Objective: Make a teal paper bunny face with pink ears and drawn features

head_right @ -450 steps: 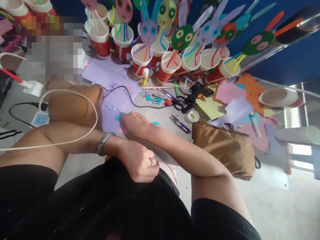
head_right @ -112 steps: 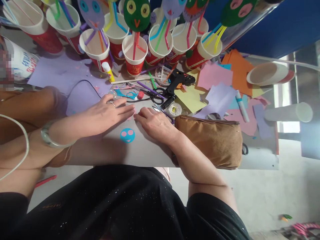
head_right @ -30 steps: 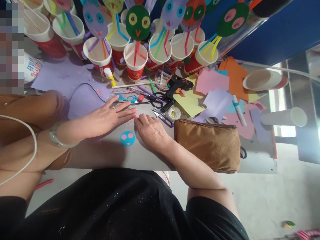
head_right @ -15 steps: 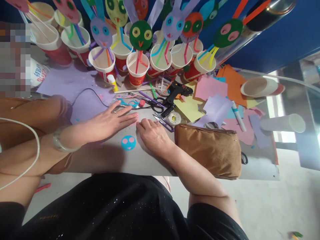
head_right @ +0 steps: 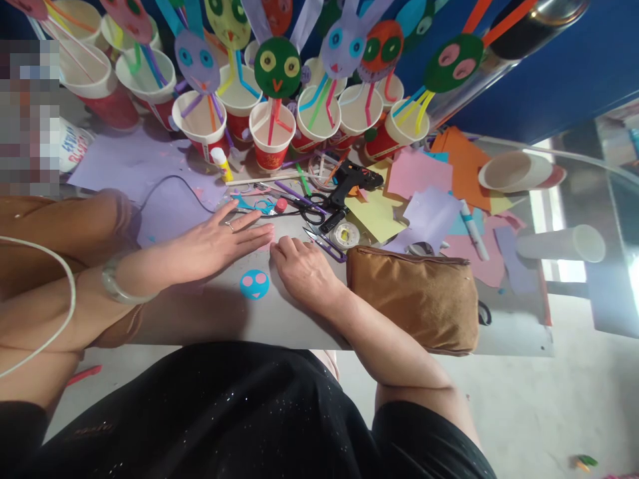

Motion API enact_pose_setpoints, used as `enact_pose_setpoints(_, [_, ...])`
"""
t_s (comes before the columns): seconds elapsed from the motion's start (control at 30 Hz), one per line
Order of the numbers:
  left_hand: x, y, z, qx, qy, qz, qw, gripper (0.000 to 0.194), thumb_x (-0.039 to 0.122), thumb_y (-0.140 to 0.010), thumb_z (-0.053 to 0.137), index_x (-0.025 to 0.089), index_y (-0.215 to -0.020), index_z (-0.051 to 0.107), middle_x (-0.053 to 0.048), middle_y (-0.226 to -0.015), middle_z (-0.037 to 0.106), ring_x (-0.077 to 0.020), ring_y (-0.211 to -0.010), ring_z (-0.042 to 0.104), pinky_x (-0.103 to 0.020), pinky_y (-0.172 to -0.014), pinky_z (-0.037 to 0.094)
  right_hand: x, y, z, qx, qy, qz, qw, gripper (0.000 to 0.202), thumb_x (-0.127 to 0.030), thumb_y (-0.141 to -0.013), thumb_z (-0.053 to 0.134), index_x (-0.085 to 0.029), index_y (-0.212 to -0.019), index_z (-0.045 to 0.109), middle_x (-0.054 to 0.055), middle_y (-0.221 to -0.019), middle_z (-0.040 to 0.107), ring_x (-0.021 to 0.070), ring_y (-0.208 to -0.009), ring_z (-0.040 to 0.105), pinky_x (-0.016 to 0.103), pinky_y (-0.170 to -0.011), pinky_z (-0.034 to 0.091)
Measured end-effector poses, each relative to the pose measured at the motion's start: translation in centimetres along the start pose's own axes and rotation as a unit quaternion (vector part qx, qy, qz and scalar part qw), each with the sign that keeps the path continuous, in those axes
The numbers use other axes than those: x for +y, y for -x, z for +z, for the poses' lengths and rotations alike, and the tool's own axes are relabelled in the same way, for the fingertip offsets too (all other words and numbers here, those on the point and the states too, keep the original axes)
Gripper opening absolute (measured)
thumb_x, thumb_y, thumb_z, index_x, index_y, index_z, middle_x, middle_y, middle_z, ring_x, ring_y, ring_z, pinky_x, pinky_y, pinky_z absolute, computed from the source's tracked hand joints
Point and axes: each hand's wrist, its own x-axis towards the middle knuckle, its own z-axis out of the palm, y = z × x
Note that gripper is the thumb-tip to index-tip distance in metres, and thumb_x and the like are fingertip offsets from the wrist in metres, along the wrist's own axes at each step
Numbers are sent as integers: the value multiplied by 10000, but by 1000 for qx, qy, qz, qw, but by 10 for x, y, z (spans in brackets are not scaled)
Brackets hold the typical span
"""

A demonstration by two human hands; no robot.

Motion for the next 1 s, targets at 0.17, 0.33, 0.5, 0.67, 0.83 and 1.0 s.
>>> enact_pose_setpoints(0.17, [0,0,2,-2,5,-6,1000,597,65,-1050,321,270,-1607,384,-14,-1691,404,-305,-1593,289,-641,-1292,190,2,0,-1,6,-9,-4,1000,306,-79,-975,463,-100,-1183,686,114,-992,661,211,-846,559,340,-726,404])
enact_pose_setpoints(0.33, [-1,0,3,-2,18,-3,1000,635,34,-1024,340,270,-1612,375,-33,-1688,408,-296,-1602,269,-652,-1292,193,10,2,-4,13,-37,-27,999,369,-74,-953,473,-121,-1269,658,104,-1030,657,208,-882,585,325,-754,443])
enact_pose_setpoints(0.5, [-3,1,7,9,16,-3,1000,639,55,-1028,370,277,-1627,346,-47,-1682,418,-281,-1604,270,-651,-1299,188,15,3,-7,5,-65,-40,997,455,-49,-918,503,-166,-1338,633,98,-1081,648,191,-894,584,310,-754,454])
enact_pose_setpoints(0.67, [-4,0,10,16,11,-1,1000,576,119,-1070,370,275,-1624,347,-42,-1687,410,-291,-1606,261,-652,-1291,207,13,3,-8,-14,-55,-38,998,466,-52,-923,513,-194,-1349,637,91,-1092,636,183,-871,564,300,-717,424])
enact_pose_setpoints(0.83, [-5,0,9,32,25,-2,999,555,137,-1075,399,293,-1607,376,-46,-1646,475,-269,-1597,290,-639,-1289,216,10,3,-11,-23,-57,-29,998,480,-45,-935,504,-200,-1370,636,94,-1100,634,176,-849,551,295,-709,405])
enact_pose_setpoints(1.0, [-6,-4,2,43,22,9,999,495,158,-1085,384,269,-1561,454,-65,-1594,539,-278,-1596,297,-648,-1285,222,9,3,-12,-37,-62,-13,997,502,-32,-918,506,-210,-1369,637,91,-1103,637,174,-852,558,289,-697,401])
